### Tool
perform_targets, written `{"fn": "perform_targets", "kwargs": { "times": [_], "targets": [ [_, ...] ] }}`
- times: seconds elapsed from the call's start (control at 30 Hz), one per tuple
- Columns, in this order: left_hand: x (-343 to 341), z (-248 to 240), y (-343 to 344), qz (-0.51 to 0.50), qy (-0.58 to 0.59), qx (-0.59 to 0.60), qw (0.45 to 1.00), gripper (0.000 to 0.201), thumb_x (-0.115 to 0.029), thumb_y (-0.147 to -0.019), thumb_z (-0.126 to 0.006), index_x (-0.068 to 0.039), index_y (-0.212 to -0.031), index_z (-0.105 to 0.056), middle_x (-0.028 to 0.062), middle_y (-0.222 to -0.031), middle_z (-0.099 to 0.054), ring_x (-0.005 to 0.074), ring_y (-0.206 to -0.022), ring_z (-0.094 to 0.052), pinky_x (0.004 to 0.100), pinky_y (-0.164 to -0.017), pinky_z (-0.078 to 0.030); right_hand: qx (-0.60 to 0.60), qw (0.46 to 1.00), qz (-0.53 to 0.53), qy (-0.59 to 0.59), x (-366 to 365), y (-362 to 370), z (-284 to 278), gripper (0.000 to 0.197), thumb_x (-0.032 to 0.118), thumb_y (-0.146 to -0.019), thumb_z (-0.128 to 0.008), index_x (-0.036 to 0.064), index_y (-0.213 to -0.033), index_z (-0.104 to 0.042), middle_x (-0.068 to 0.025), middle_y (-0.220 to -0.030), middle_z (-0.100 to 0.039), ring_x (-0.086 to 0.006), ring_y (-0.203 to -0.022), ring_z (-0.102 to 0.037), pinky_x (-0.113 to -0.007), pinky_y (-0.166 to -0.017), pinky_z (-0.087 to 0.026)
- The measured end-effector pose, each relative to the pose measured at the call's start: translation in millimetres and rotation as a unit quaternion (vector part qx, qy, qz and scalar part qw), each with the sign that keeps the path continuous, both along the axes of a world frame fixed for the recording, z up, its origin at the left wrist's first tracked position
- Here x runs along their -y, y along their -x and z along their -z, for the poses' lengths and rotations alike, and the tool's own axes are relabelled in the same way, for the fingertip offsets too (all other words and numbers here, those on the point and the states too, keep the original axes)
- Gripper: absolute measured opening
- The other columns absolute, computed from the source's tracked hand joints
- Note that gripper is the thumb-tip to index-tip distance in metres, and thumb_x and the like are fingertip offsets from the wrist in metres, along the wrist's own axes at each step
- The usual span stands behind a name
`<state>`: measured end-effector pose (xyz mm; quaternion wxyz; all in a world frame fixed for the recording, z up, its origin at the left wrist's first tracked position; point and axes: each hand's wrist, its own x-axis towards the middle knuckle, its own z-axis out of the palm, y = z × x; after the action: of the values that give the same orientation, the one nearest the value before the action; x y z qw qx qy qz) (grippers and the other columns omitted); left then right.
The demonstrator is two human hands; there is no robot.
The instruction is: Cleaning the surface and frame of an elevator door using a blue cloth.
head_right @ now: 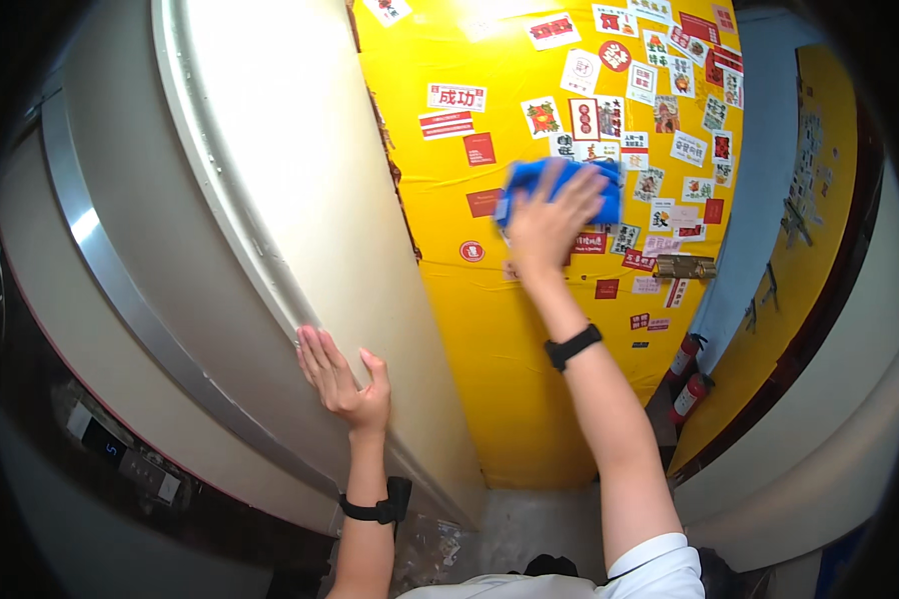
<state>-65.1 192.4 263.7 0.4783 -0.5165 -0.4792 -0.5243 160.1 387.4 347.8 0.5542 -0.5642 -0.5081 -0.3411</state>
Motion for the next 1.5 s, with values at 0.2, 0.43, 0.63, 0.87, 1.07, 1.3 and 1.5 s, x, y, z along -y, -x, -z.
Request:
{"fn": "perform_targets", "kwargs": {
  "times": [0.2, 0.43, 0.63, 0.87, 1.07, 1.3, 1.5],
  "targets": [
    [4, -3, 5, 0.013, 0.005, -0.006, 1.0, 0.065, -0.002, -0.08, -0.062, 0.007, -0.142, -0.044, 0.0268, -0.149, -0.043, 0.0445, -0.137, -0.043, 0.0555, -0.114, -0.032, 0.311, 0.922, -0.219, 0.072, 17, 25, 58, 0.063, 0.029, -0.088, -0.065, 0.0259, -0.148, -0.045, -0.0204, -0.16, -0.026, -0.0383, -0.149, -0.021, -0.053, -0.12, -0.016],
    [4, 1, 12, 0.025, 0.011, -0.021, 0.999, 0.064, -0.003, -0.082, -0.061, 0.008, -0.142, -0.045, 0.0272, -0.149, -0.043, 0.0443, -0.137, -0.043, 0.0559, -0.114, -0.032, 0.102, 0.989, 0.005, 0.11, 31, -95, 86, 0.071, 0.034, -0.094, -0.06, 0.0041, -0.152, -0.031, -0.0357, -0.156, -0.018, -0.0493, -0.148, -0.015, -0.057, -0.119, -0.014],
    [5, -1, 10, 0.019, -0.003, -0.015, 1.0, 0.062, -0.003, -0.082, -0.06, 0.007, -0.142, -0.046, 0.0268, -0.148, -0.044, 0.0427, -0.136, -0.045, 0.055, -0.114, -0.033, 0.084, 0.992, 0.03, 0.088, 21, -134, 80, 0.073, 0.039, -0.102, -0.047, -0.0005, -0.155, -0.017, -0.0394, -0.156, -0.011, -0.0545, -0.145, -0.014, -0.059, -0.117, -0.017],
    [4, 1, 4, 0.022, 0.001, 0.0, 1.0, 0.061, -0.002, -0.082, -0.06, 0.007, -0.141, -0.047, 0.0256, -0.148, -0.045, 0.0424, -0.136, -0.045, 0.0546, -0.114, -0.033, -0.168, 0.982, 0.072, 0.044, -18, -149, 33, 0.074, 0.043, -0.104, -0.036, -0.004, -0.155, -0.009, -0.0514, -0.147, -0.007, -0.0646, -0.139, -0.013, -0.064, -0.115, -0.014],
    [5, 1, 8, 0.022, -0.001, -0.002, 1.0, 0.061, -0.001, -0.081, -0.061, 0.007, -0.139, -0.049, 0.0254, -0.147, -0.047, 0.0428, -0.135, -0.046, 0.0546, -0.114, -0.033, -0.049, 0.998, 0.045, -0.005, -13, -50, 9, 0.078, 0.045, -0.103, -0.039, -0.0054, -0.154, -0.01, -0.054, -0.145, -0.004, -0.0697, -0.136, -0.007, -0.07, -0.112, -0.01],
    [5, 2, 9, 0.017, -0.001, -0.01, 1.0, 0.06, -0.002, -0.081, -0.062, 0.008, -0.139, -0.049, 0.0264, -0.146, -0.047, 0.0428, -0.135, -0.046, 0.0549, -0.113, -0.034, 0.061, 0.997, -0.028, 0.036, 13, 64, 17, 0.075, 0.043, -0.095, -0.053, 0.0021, -0.153, -0.028, -0.0487, -0.149, -0.015, -0.0639, -0.14, -0.013, -0.067, -0.115, -0.011],
    [3, 1, 8, 0.018, 0.001, -0.017, 1.0, 0.061, -0.003, -0.082, -0.061, 0.008, -0.14, -0.047, 0.0276, -0.146, -0.046, 0.043, -0.135, -0.046, 0.0553, -0.113, -0.034, 0.162, 0.974, -0.13, 0.086, 13, 86, 84, 0.069, 0.043, -0.092, -0.062, 0.0246, -0.153, -0.036, -0.0326, -0.158, -0.018, -0.0494, -0.148, -0.014, -0.062, -0.116, -0.014]
  ]
}}
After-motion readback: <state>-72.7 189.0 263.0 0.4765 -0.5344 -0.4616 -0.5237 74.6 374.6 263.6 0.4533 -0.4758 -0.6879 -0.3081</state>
